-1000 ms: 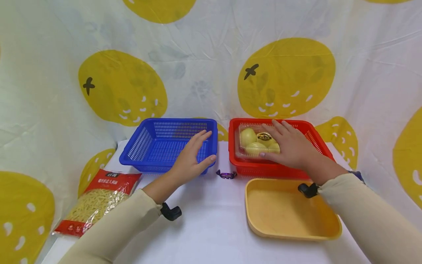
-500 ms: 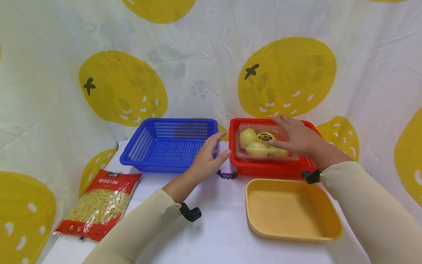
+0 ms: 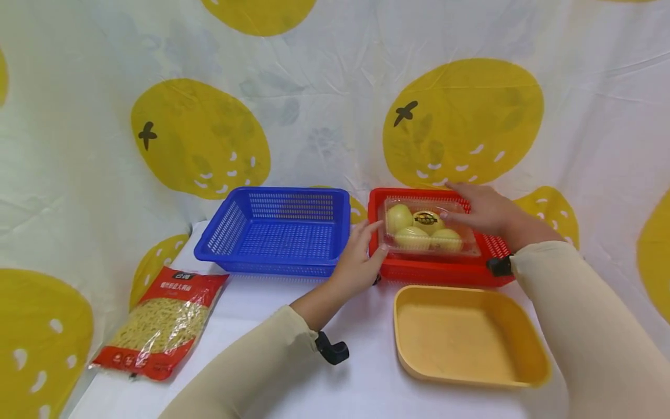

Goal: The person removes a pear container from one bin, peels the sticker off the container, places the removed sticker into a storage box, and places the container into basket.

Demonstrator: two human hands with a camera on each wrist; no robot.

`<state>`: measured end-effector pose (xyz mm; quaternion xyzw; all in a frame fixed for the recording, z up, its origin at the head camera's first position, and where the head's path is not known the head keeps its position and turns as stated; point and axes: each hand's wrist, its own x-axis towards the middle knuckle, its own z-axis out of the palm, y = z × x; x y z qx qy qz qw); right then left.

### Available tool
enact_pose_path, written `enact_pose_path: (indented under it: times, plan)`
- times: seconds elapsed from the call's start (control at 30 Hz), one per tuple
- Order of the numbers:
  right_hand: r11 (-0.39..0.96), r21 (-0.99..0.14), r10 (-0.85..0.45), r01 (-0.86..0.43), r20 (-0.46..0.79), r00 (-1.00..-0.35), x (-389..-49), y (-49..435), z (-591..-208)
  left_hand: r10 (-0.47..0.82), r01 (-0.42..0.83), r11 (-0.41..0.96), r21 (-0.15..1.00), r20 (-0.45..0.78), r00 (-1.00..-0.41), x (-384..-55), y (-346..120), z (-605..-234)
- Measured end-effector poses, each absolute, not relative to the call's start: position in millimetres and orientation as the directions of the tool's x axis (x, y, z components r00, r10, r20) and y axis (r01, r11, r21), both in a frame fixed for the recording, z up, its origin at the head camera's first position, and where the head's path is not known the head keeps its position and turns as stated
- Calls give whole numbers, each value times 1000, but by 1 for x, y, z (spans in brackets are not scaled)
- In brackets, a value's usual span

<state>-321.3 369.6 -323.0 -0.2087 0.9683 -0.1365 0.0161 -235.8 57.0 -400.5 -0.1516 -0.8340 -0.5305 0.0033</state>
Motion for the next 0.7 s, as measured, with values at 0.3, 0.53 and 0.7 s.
enact_pose_path:
  times: [0.3,0.53,0.7]
  plan:
    - [915,-145,-383,-377,-12,-924,-337,382,-330,142,126,433,893,71,-987,-241,73,-429]
    - [932,-116,-351,-345,-33,-936,-347,392,-332,166,131,428,894,65,-984,-247,73,-443]
    - [937,-152,-325,-314,-50,-945,-345,403,-335,206,121,369,922,45,-978,-247,77,-448]
